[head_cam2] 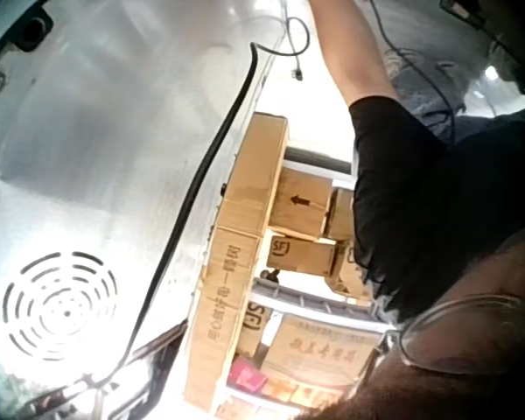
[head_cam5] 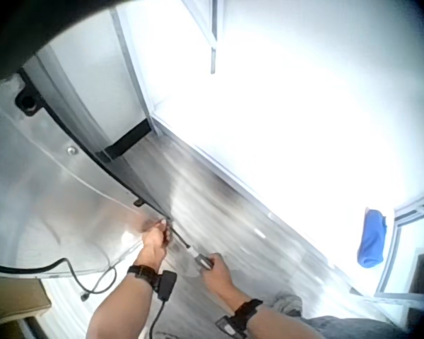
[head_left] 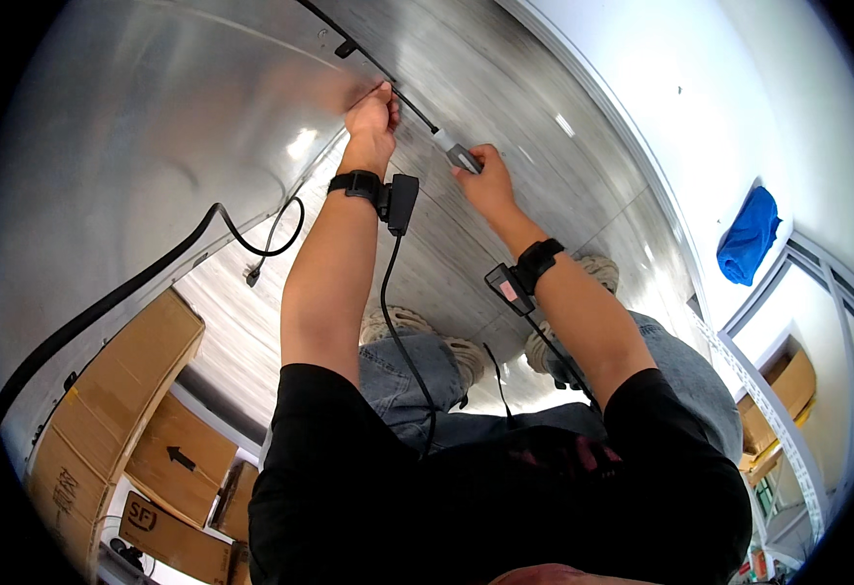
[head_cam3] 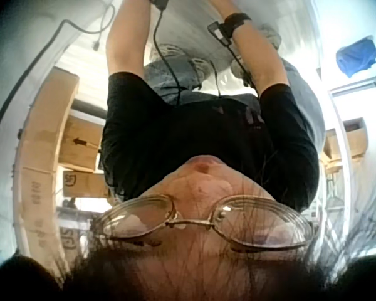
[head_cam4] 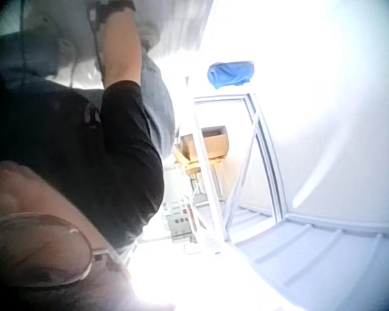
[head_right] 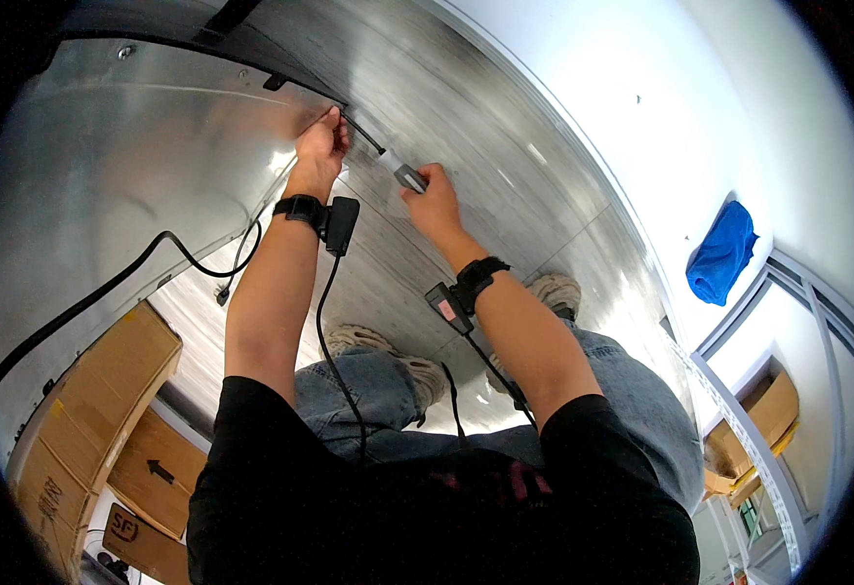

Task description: The person uses a screwdriver to fasten screws into the underside of a white appliance, likely a refrigerator or freezer. They then lift and position a black plastic cover onto the appliance's bottom, securing it with additional screws.

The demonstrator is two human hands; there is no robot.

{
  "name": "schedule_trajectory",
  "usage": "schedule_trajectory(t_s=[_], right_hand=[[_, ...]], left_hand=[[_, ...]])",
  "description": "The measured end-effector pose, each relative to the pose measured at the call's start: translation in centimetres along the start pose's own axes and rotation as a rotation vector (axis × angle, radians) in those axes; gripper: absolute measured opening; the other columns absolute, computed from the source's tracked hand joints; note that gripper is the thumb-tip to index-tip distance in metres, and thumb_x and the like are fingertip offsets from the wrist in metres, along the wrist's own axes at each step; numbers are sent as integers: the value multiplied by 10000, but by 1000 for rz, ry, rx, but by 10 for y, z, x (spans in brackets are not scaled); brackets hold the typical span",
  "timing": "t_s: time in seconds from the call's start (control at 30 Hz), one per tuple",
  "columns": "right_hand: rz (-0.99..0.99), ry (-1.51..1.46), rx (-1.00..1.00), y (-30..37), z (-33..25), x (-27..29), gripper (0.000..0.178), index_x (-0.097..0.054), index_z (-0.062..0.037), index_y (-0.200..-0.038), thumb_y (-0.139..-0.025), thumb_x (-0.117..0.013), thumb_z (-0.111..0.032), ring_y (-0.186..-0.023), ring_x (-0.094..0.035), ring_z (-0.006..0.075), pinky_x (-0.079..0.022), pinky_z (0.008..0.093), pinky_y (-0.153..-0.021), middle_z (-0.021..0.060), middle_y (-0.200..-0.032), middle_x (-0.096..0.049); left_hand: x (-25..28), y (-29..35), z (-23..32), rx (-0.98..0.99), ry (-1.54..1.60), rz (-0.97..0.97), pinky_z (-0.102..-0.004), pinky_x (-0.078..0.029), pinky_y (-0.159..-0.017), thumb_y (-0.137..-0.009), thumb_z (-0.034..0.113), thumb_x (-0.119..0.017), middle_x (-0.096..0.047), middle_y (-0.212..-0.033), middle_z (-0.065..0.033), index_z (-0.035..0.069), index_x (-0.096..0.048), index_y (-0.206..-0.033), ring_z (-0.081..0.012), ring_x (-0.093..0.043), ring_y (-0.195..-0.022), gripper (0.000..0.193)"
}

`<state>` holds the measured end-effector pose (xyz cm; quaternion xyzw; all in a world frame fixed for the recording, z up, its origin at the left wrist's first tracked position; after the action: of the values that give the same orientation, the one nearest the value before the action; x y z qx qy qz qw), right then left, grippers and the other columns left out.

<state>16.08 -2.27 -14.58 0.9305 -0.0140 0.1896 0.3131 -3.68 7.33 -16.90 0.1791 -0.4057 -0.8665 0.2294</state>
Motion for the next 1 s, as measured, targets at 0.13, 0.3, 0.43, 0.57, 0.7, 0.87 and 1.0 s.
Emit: schedule_trajectory(t_s=[0.13,0.3,0.43,0.57,0.7,0.87,1.0], right_hand=[[-2,-52,11,-9,16,-5,346,-527,-14,-1063,-793,-672,-176,-951,-567,294,-442,383,-812,158,-1040,-582],[-49,-90,-50,-10,16,-7,335,-517,-6,-1059,-827,-638,-215,-913,-576,290,-445,390,-799,162,-1017,-586],[27,-139,-72,-12,24,-8,326,-483,-14,-1051,-840,-625,-218,-881,-579,281,-446,381,-777,161,-970,-588],[-80,-260,-72,-14,31,-16,334,-470,-21,-1044,-830,-643,-211,-871,-570,253,-444,361,-765,143,-957,-584],[-30,-148,90,-5,16,-12,339,-486,-21,-1035,-813,-675,-194,-838,-561,219,-444,352,-764,118,-933,-581],[-106,-218,8,-6,15,-6,320,-512,-15,-1046,-827,-665,-190,-756,-557,180,-467,305,-653,96,-901,-576],[-138,-329,-61,-5,15,-5,299,-509,-24,-1080,-871,-612,-211,-715,-549,150,-451,278,-555,76,-893,-577]], left_hand=[[-2,3,2,8,-5,20,-259,-417,-506,-883,111,-586,-570,-712,-8,87,-615,-864,-125,-501,-590,42],[1,-4,-3,20,16,9,-268,-429,-522,-886,113,-583,-571,-730,-4,85,-604,-897,-128,-512,-608,37],[-2,2,-7,-45,15,-47,-260,-452,-537,-900,89,-551,-618,-855,-33,76,-560,-1025,-120,-519,-616,126],[-7,12,-4,-68,-15,-72,-241,-459,-535,-911,63,-522,-644,-958,-70,65,-525,-1095,-111,-521,-620,185],[-7,7,-2,-55,-48,-102,-230,-443,-510,-914,67,-525,-657,-925,-65,65,-528,-1095,-106,-504,-601,181],[-5,7,-2,-66,-15,44,-220,-377,-443,-875,72,-600,-657,-824,-61,49,-575,-1021,-91,-468,-534,150],[0,11,0,-81,-73,101,-258,-409,-491,-876,68,-600,-629,-789,-41,54,-552,-1114,-111,-456,-555,244]])
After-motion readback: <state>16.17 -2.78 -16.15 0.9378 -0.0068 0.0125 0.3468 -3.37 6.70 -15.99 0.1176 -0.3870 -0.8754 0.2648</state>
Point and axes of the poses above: each hand's wrist, its own y-axis away from the middle knuckle, its own x-axis out of the back of the hand, z = x × y, the point moved 8 cm from there along -y, towards the middle knuckle
